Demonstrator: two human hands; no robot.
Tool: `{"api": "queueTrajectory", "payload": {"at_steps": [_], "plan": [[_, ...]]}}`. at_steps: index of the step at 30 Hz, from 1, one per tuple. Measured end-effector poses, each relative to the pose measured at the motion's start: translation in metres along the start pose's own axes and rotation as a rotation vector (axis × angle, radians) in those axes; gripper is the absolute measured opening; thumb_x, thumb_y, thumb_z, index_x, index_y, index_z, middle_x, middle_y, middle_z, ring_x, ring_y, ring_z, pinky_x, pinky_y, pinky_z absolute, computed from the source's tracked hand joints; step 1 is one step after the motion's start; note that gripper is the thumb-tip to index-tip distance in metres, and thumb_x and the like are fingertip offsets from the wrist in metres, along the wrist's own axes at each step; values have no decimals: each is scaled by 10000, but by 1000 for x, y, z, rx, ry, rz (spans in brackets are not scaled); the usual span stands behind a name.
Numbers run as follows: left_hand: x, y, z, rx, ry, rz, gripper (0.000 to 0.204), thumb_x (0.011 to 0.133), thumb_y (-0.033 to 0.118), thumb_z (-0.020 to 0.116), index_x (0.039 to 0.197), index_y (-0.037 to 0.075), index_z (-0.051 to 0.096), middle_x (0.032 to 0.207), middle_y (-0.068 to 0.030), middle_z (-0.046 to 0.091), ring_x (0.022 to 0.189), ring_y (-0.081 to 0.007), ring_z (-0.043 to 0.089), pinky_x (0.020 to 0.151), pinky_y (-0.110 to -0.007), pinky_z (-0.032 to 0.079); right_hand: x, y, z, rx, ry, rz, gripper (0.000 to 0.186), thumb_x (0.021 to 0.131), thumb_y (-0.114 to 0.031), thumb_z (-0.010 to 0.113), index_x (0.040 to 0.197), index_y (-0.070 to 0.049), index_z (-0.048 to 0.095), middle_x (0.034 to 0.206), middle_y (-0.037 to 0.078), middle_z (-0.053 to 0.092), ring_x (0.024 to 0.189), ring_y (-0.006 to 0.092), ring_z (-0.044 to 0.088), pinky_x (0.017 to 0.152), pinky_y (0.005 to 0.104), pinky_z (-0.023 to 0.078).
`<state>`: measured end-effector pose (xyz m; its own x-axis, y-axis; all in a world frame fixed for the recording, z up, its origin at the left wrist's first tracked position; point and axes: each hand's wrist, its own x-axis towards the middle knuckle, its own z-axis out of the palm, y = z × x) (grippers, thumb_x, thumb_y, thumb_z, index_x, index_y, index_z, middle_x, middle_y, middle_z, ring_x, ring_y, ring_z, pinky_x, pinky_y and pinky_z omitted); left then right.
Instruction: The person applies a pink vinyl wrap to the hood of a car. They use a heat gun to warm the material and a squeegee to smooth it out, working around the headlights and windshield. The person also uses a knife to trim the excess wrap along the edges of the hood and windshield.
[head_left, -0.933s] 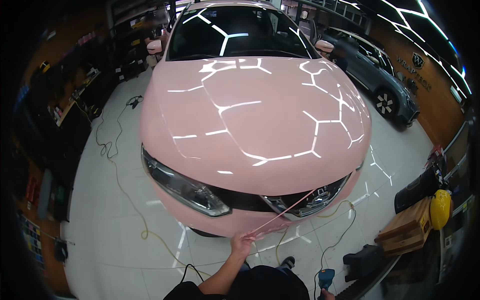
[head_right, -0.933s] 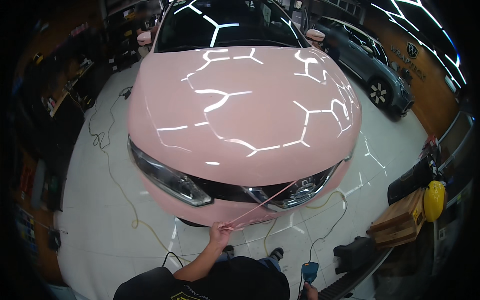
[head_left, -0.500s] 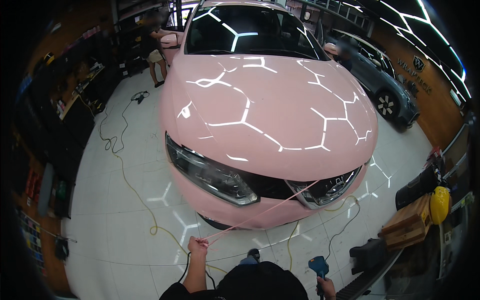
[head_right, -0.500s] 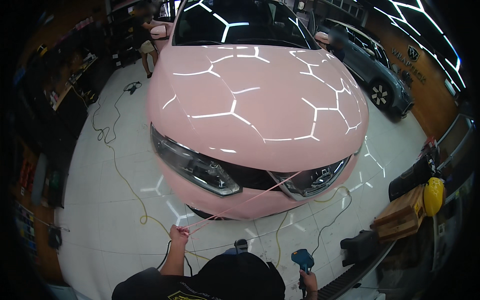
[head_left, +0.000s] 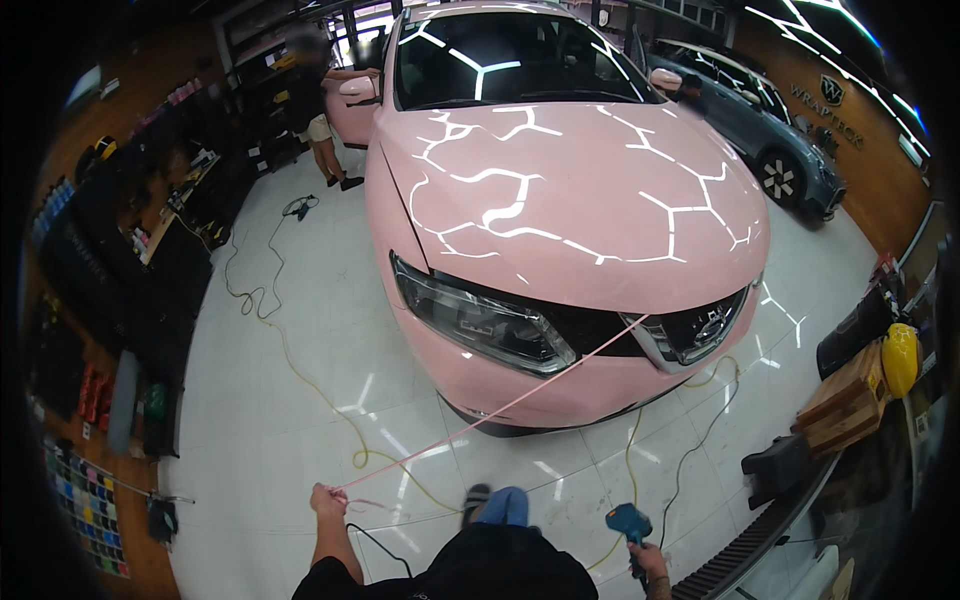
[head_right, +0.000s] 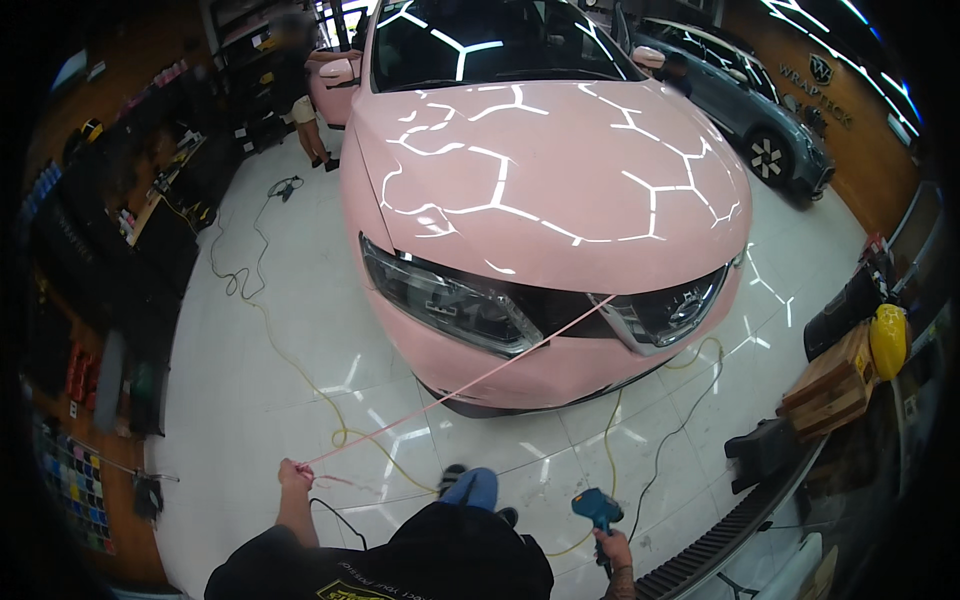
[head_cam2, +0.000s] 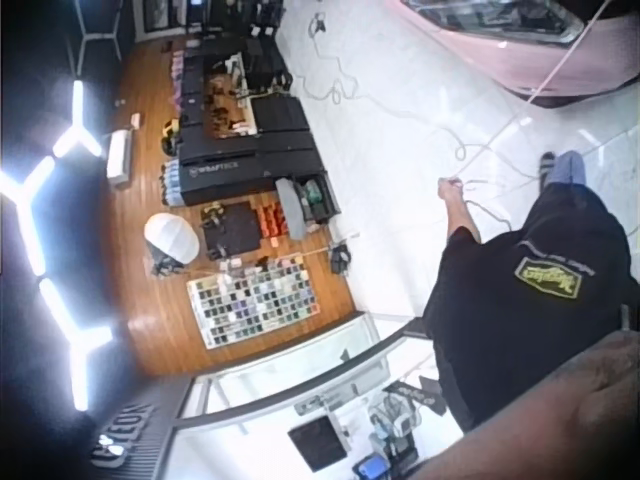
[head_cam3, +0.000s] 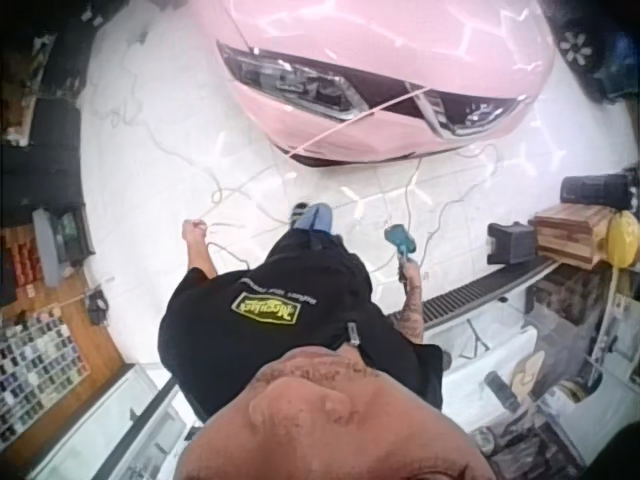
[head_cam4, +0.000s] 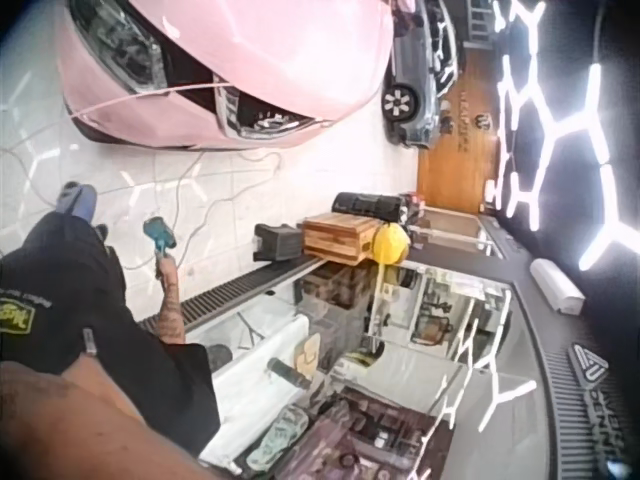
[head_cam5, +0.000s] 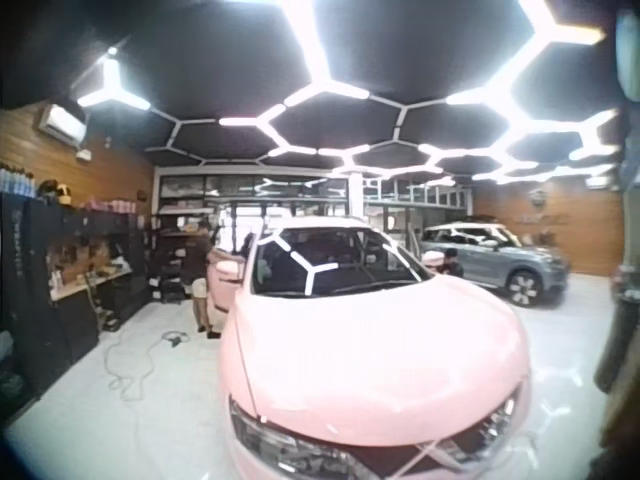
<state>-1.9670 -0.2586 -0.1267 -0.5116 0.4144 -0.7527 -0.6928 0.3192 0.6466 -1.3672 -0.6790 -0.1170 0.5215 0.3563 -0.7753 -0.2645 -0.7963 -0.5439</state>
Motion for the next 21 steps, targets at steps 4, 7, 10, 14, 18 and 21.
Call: {"api": "queueTrajectory", "payload": {"at_steps": [4,7,10,14,18,21], "plan": [[77,74,-57,-110,50,-6,236,837,302,425,948,103,364,898,-98,397,770,-240,341,623,-415,270,-20,33,55,49,-5,121,342,775,-264,727,794,44,579,612,84,544,434,199,554,388,336,479],[122,153,-138,-232,110,-25,515,887,455,312,1325,185,287,1334,-118,318,1235,-312,231,990,-541,148,-29,65,92,93,26,139,308,779,-232,722,798,34,566,610,84,530,432,218,547,386,356,483],[154,273,-244,-118,-3,211,641,883,453,313,1411,89,296,1399,-184,329,1297,-357,296,1046,-609,216,-22,104,140,147,42,158,308,774,-233,721,831,24,562,641,77,527,449,221,550,383,363,485],[168,425,-339,384,310,640,593,854,312,465,1321,-35,350,1140,-220,491,1046,-327,495,867,-621,370,-49,56,217,222,-18,343,298,785,-204,717,840,23,533,620,88,516,430,247,541,379,376,472],[188,450,-316,816,15,465,400,853,219,505,1085,-107,494,909,-239,565,803,-298,587,719,-556,486,-81,11,258,165,27,381,281,777,-175,722,846,13,524,646,105,516,422,257,526,377,400,448],[216,491,-350,915,-325,340,366,857,224,469,1069,-31,623,906,-173,655,736,-263,639,545,-361,526,-73,-38,316,17,-78,398,256,788,-168,708,838,6,528,636,95,521,427,244,534,384,387,450]]}}
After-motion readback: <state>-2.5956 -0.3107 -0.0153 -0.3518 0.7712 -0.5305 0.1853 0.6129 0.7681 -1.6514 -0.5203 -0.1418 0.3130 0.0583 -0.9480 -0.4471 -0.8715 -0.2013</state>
